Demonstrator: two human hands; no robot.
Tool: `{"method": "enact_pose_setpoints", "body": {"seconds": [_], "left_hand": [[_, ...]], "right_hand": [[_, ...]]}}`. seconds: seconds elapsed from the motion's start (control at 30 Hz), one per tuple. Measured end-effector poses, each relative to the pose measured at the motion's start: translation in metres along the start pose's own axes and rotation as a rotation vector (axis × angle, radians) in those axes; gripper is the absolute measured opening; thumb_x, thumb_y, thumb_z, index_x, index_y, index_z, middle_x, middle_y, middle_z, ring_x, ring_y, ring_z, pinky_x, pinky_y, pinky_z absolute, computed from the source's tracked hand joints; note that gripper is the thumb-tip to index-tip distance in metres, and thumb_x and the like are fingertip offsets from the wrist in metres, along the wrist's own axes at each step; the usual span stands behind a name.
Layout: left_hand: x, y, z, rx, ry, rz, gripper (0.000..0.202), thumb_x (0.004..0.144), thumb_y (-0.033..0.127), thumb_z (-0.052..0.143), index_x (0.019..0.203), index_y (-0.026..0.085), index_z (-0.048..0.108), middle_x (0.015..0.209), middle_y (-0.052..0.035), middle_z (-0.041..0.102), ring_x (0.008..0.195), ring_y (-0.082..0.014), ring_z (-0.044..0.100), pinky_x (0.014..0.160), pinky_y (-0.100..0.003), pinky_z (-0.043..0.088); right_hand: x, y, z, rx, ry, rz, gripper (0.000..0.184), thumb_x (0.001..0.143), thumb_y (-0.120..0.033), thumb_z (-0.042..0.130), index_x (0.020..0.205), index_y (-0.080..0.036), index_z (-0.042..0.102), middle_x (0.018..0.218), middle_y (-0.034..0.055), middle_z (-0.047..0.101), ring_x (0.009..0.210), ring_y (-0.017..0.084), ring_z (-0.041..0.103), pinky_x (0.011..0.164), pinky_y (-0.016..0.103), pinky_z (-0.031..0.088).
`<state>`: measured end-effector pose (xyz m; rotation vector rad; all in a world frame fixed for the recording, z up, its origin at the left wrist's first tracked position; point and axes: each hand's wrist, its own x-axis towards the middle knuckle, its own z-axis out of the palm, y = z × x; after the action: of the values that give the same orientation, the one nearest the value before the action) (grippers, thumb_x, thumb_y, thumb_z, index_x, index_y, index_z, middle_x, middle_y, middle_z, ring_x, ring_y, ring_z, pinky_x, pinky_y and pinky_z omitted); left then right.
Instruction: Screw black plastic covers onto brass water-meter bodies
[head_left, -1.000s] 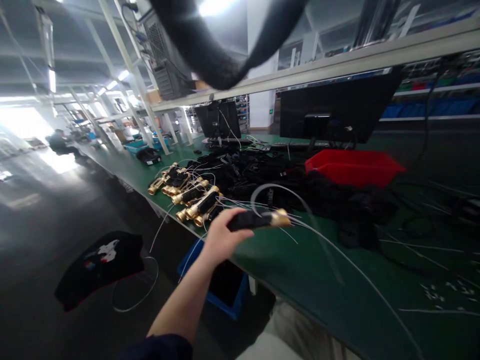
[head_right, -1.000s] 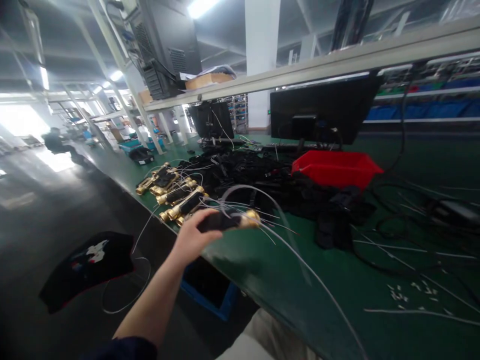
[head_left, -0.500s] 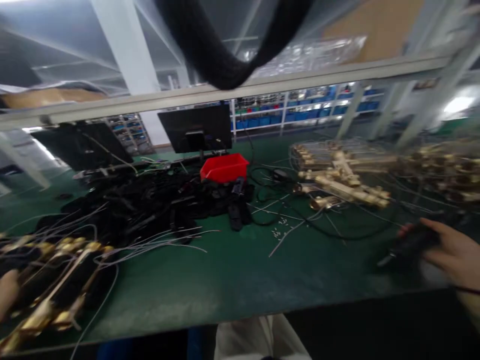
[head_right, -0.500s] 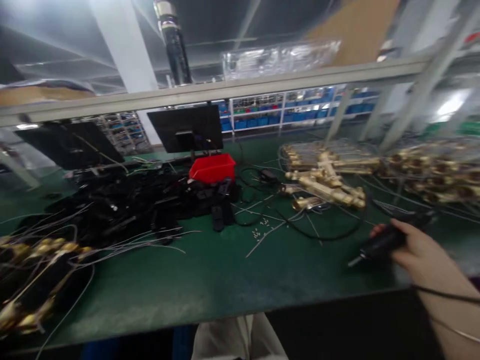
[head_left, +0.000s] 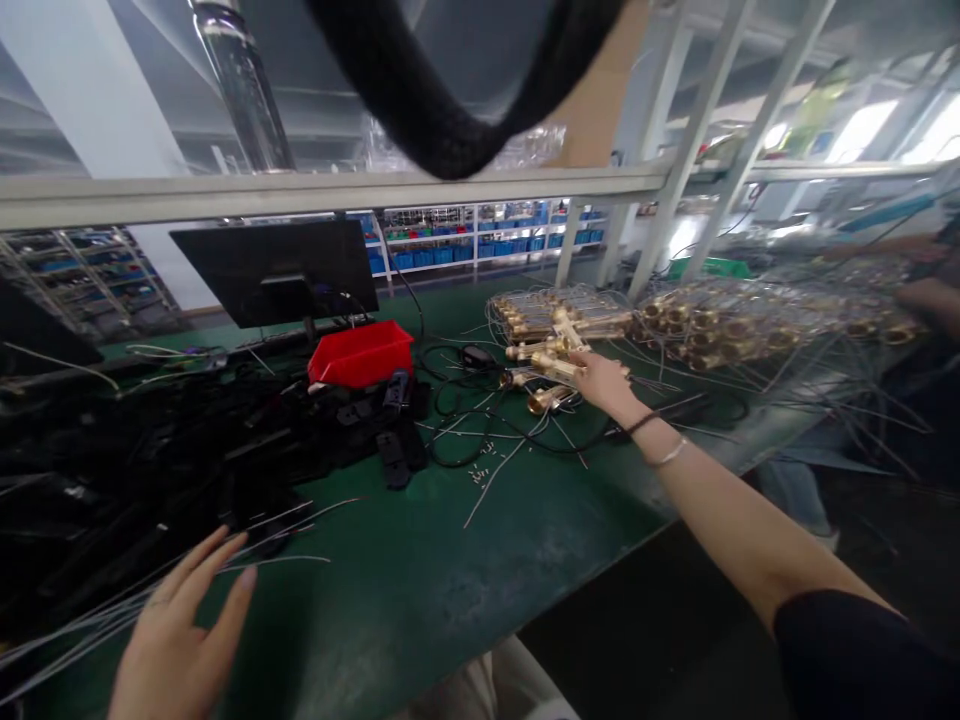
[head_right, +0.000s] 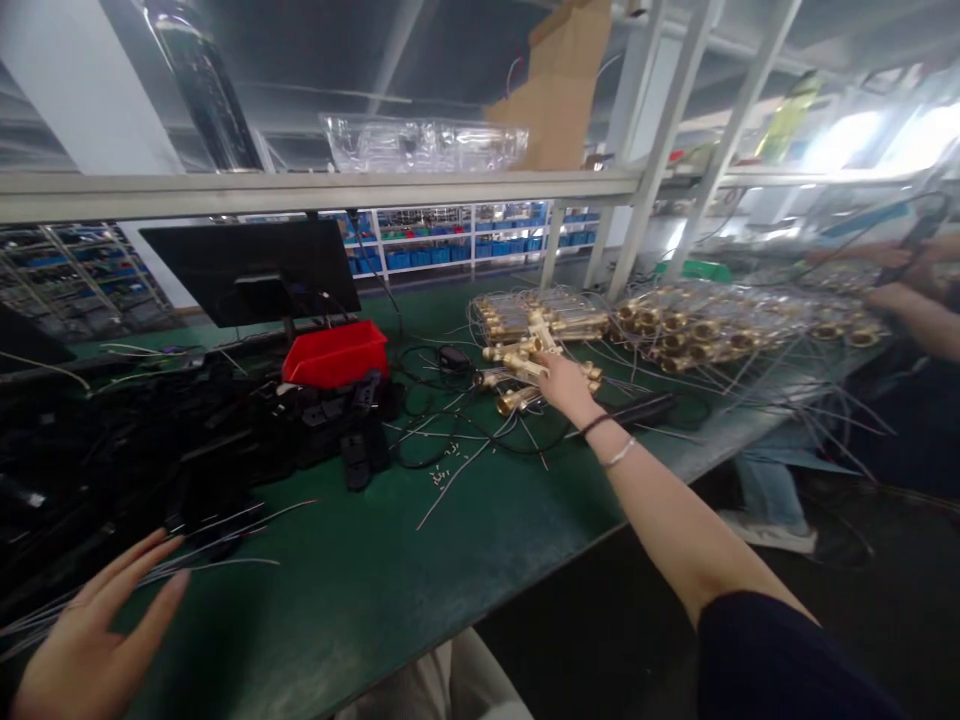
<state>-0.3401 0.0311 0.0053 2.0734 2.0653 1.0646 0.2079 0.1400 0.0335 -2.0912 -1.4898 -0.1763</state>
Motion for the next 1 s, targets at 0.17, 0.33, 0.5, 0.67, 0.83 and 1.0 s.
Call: {"method": "enact_pose_setpoints", "body": {"seconds": [0.17, 0.33, 0.5, 0.67, 0.83, 1.0], "left_hand": [[-0.003, 0.012, 0.027, -0.033, -0.068, 0.004, 0.046, 0.071, 0.050, 0.044, 0.098, 0.020, 0.066, 0.106, -0.0096, 0.071, 0.101, -0.0304, 0.065, 0.069, -0.039, 0.059], [-0.002, 0.005, 0.027, -0.005, -0.140, -0.042, 0.047, 0.070, 0.047, 0.041, 0.094, 0.018, 0.068, 0.100, -0.0101, 0.073, 0.095, -0.0298, 0.067, 0.085, -0.041, 0.055], [0.003, 0.003, 0.032, -0.031, -0.118, 0.001, 0.039, 0.069, 0.044, 0.045, 0.088, 0.022, 0.070, 0.095, -0.0059, 0.074, 0.088, -0.0273, 0.069, 0.086, -0.038, 0.055], [-0.002, 0.015, 0.035, -0.112, -0.031, 0.030, 0.031, 0.071, 0.043, 0.050, 0.086, 0.024, 0.070, 0.091, -0.0039, 0.075, 0.085, -0.0260, 0.070, 0.081, -0.037, 0.056], [-0.024, 0.073, 0.038, -0.304, -0.064, 0.088, 0.030, 0.078, 0.041, 0.050, 0.088, 0.023, 0.071, 0.088, -0.0035, 0.075, 0.083, -0.0222, 0.070, 0.079, -0.034, 0.057], [-0.033, 0.127, 0.036, -0.482, -0.093, 0.192, 0.024, 0.085, 0.030, 0.049, 0.093, 0.021, 0.070, 0.092, -0.0050, 0.073, 0.088, -0.0193, 0.068, 0.082, -0.033, 0.054]], "right_hand": [[0.035, -0.007, 0.015, -0.050, -0.199, 0.077, 0.023, 0.087, -0.032, 0.058, 0.097, -0.012, 0.062, 0.100, 0.0071, 0.064, 0.093, 0.019, 0.061, 0.086, 0.041, 0.048], [0.032, -0.009, 0.003, 0.087, -0.150, 0.050, 0.022, 0.079, -0.034, 0.066, 0.082, -0.013, 0.061, 0.082, 0.0073, 0.065, 0.085, 0.021, 0.062, 0.079, 0.037, 0.047], [0.019, -0.025, -0.030, 0.413, 0.056, -0.081, 0.024, 0.082, -0.041, 0.053, 0.085, -0.017, 0.055, 0.079, 0.0065, 0.064, 0.079, 0.021, 0.062, 0.073, 0.033, 0.048], [-0.018, -0.081, -0.059, 0.986, 0.166, -0.203, 0.028, 0.085, -0.049, 0.043, 0.099, -0.024, 0.047, 0.102, 0.0049, 0.064, 0.088, 0.018, 0.063, 0.072, 0.032, 0.052], [-0.087, -0.141, -0.052, 1.665, -0.262, -0.025, 0.031, 0.072, -0.042, 0.069, 0.095, -0.026, 0.056, 0.099, 0.0020, 0.067, 0.087, 0.019, 0.064, 0.074, 0.033, 0.054], [-0.137, -0.159, -0.023, 1.720, -0.822, 0.227, 0.024, 0.076, -0.040, 0.067, 0.088, -0.020, 0.060, 0.081, 0.0012, 0.068, 0.073, 0.015, 0.066, 0.065, 0.026, 0.054]]}}
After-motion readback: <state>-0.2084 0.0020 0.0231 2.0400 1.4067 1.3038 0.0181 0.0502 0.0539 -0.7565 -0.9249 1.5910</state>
